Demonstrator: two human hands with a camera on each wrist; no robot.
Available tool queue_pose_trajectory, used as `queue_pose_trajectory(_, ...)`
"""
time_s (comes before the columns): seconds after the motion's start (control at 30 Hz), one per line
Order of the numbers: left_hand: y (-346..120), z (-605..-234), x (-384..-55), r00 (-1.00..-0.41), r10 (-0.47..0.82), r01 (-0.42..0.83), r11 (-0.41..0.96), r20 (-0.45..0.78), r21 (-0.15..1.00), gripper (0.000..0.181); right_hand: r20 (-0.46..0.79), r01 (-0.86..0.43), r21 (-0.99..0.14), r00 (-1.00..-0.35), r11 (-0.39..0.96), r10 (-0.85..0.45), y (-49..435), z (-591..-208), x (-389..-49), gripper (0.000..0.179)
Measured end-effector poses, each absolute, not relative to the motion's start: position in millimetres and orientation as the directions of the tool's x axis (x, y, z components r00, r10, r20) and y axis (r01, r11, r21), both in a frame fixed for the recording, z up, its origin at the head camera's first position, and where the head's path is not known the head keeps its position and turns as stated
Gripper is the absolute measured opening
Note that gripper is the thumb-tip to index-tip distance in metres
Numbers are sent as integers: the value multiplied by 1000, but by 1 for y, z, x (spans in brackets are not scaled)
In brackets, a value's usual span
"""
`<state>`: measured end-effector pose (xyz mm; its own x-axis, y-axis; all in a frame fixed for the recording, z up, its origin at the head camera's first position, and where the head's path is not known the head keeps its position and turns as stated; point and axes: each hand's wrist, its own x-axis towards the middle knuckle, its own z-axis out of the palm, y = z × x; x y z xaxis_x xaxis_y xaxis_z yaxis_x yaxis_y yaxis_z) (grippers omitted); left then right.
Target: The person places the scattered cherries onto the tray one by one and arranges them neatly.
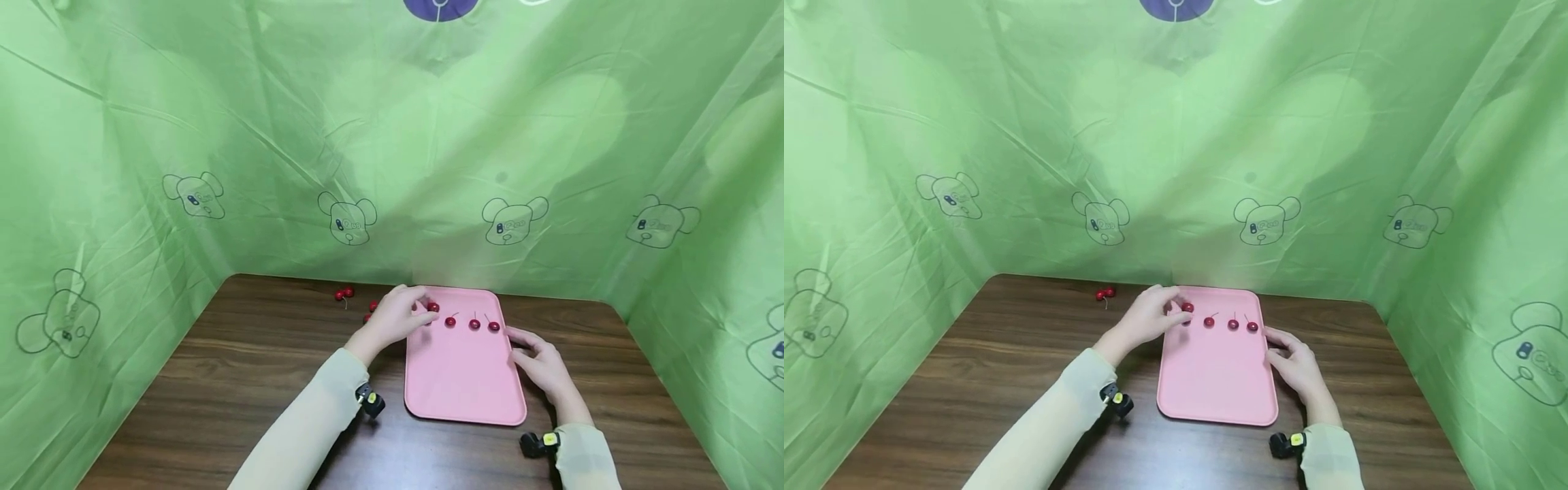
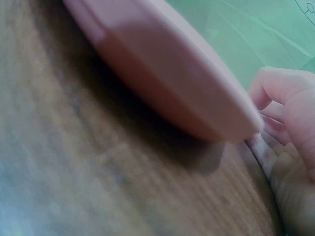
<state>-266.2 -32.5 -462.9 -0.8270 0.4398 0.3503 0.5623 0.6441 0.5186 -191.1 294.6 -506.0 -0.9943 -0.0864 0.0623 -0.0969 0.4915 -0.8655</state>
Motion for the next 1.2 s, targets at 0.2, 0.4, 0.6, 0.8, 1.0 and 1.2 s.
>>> queue_pose_trajectory(0.2, 2, -465, -270, -809, 482, 584, 603, 335, 544, 25, 67, -104, -872, -993, 478, -93, 294, -506, -192, 49)
queue_pose_trajectory(0.4, 33, -478, -266, -825, 467, 553, 555, 317, 622, 19, 59, -97, -869, -994, 484, -93, 295, -505, -192, 49)
queue_pose_trajectory(0.6, 64, -490, -256, -871, 407, 475, 548, 277, 689, 22, 50, -89, -867, -995, 490, -91, 296, -503, -191, 49)
queue_pose_trajectory(0.8, 88, -502, -247, -904, 357, 407, 549, 236, 730, 23, 65, -109, -879, -992, 465, -110, 300, -509, -194, 49)
queue_pose_trajectory(1.0, 98, -511, -242, -912, 357, 393, 619, 202, 680, 23, 71, -113, -866, -992, 487, -103, 311, -532, -206, 49)
queue_pose_trajectory(1.2, 102, -521, -239, -906, 371, 414, 677, 203, 609, 19, 89, -140, -879, -987, 456, -130, 310, -530, -205, 49)
